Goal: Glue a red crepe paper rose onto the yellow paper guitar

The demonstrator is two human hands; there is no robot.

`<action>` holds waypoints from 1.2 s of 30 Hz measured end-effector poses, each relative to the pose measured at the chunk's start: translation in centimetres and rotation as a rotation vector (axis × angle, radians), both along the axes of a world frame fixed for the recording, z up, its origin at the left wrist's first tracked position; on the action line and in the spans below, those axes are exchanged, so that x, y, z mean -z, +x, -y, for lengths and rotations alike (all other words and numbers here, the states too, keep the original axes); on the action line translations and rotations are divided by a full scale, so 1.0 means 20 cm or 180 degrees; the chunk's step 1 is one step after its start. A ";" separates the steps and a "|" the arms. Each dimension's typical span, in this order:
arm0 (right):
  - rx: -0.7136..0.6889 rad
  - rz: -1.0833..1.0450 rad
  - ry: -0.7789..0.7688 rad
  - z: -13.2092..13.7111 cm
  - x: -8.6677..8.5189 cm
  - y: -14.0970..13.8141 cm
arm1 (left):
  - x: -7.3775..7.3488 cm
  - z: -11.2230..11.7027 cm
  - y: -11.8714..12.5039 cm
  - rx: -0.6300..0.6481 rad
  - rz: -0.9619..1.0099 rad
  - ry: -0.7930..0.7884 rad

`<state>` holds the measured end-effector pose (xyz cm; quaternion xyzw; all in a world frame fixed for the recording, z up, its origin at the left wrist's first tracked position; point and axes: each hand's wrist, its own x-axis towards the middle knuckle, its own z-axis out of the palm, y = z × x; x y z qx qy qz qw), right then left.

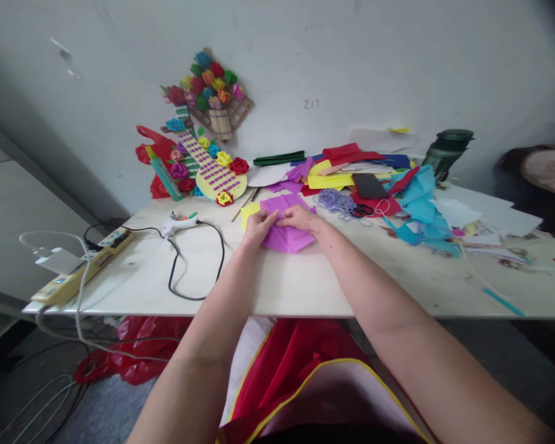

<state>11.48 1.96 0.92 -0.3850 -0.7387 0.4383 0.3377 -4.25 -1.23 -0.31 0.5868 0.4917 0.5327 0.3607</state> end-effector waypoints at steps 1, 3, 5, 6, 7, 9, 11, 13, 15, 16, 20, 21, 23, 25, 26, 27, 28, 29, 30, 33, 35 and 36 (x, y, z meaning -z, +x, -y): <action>-0.0019 -0.0010 -0.0011 0.00 0.00 0.00 | 0.01 -0.01 0.00 0.0013 0.0036 -0.0010; -0.0037 -0.0024 -0.0037 -0.01 0.01 0.00 | 0.02 -0.02 -0.01 0.0038 0.0131 -0.0029; -0.0050 -0.0035 -0.0033 -0.01 0.01 0.00 | 0.04 -0.03 -0.01 0.0069 0.0194 -0.0039; -0.0058 -0.0042 -0.0036 -0.02 0.01 0.00 | 0.04 -0.03 -0.01 0.0081 0.0212 -0.0044; -0.0075 -0.0049 -0.0037 -0.02 0.01 0.00 | 0.04 -0.04 -0.01 0.0088 0.0229 -0.0050; -0.0136 -0.0075 -0.0020 -0.01 0.01 0.01 | 0.04 -0.04 -0.02 0.0085 0.0271 -0.0064; -0.0204 -0.0112 0.0044 -0.01 0.00 0.01 | 0.04 -0.04 -0.02 0.0082 0.0313 -0.0062; -0.0231 -0.0162 0.0118 0.00 0.00 0.01 | 0.04 -0.04 -0.01 0.0090 0.0348 -0.0040; -0.0217 -0.0195 0.0176 0.00 -0.01 0.02 | 0.04 -0.03 -0.01 0.0100 0.0350 -0.0015; -0.0207 -0.0205 0.0196 0.00 -0.01 0.02 | 0.04 -0.03 -0.01 0.0104 0.0336 -0.0011; -0.0142 -0.0224 0.0231 0.00 -0.01 0.01 | 0.02 -0.01 -0.01 0.0158 0.0292 -0.0023; -0.0127 -0.0220 0.0227 0.00 -0.01 0.01 | 0.01 -0.01 -0.01 0.0147 0.0306 -0.0020; -0.0115 -0.0207 0.0203 -0.01 -0.01 0.01 | 0.01 0.00 -0.02 0.0093 0.0351 0.0017; -0.0124 -0.0209 0.0181 0.00 -0.01 0.02 | 0.00 0.00 -0.02 0.0064 0.0379 0.0068; -0.0130 -0.0213 0.0175 0.00 -0.01 0.02 | 0.00 -0.01 -0.02 0.0061 0.0359 0.0082; -0.0134 -0.0217 0.0174 0.00 -0.01 0.02 | 0.01 -0.01 -0.02 0.0056 0.0312 0.0087; -0.0135 -0.0225 0.0181 0.00 -0.01 0.01 | 0.01 -0.01 -0.02 0.0030 0.0249 0.0086; -0.0135 -0.0231 0.0193 0.00 -0.01 0.01 | 0.01 -0.02 -0.02 -0.0012 0.0179 0.0086; -0.0135 -0.0236 0.0206 0.00 -0.01 0.01 | 0.01 -0.02 -0.02 -0.0063 0.0116 0.0098; -0.0138 -0.0221 0.0249 0.00 -0.01 0.01 | 0.02 -0.03 -0.01 -0.0163 -0.0002 0.0153; -0.0141 -0.0193 0.0274 0.00 -0.01 0.01 | 0.02 -0.03 -0.01 -0.0226 -0.0032 0.0143; -0.0139 -0.0186 0.0281 0.00 -0.01 0.01 | 0.02 -0.03 -0.01 -0.0244 -0.0031 0.0119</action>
